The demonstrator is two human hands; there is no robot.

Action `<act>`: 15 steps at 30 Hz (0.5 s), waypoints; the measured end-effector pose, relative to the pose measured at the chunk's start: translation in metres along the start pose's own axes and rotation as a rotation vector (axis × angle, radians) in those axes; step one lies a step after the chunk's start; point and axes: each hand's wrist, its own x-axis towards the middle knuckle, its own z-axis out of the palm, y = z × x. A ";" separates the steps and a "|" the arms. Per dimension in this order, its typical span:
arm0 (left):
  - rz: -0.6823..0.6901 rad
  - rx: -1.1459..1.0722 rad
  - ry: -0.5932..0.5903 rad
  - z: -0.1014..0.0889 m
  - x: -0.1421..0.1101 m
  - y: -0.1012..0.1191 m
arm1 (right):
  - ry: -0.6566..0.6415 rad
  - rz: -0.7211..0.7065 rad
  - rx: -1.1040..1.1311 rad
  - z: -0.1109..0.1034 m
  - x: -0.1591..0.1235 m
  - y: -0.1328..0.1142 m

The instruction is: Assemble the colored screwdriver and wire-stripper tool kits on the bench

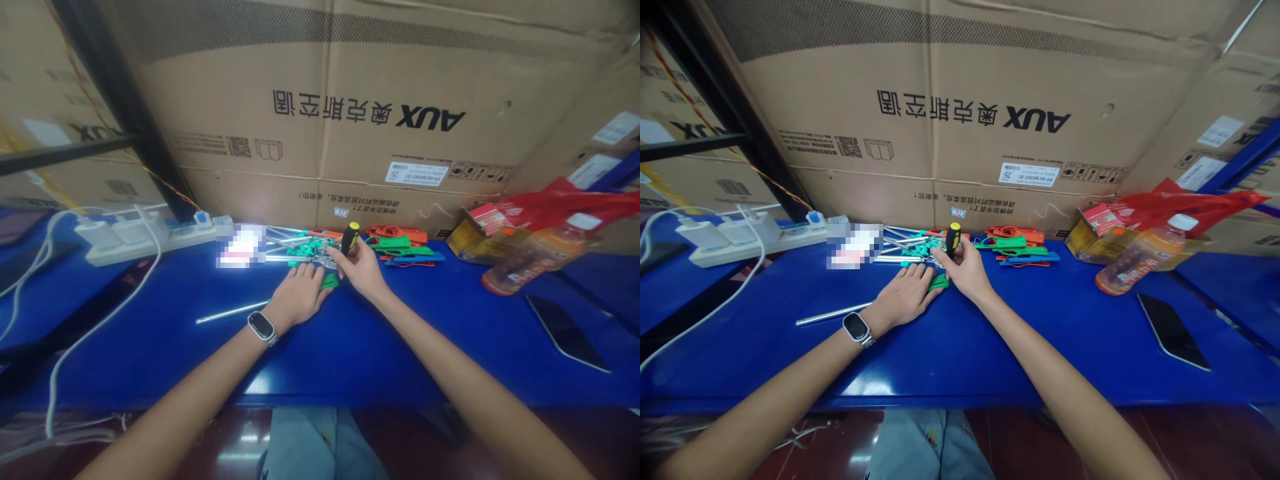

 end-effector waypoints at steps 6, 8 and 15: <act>-0.001 -0.003 0.001 0.001 0.001 0.000 | -0.077 -0.014 -0.004 -0.012 0.003 0.003; 0.002 -0.005 0.004 0.000 0.000 0.000 | -0.003 -0.041 -0.037 -0.009 0.004 0.004; 0.008 -0.020 0.011 -0.003 -0.001 -0.001 | 0.286 -0.069 -0.167 -0.010 0.007 -0.002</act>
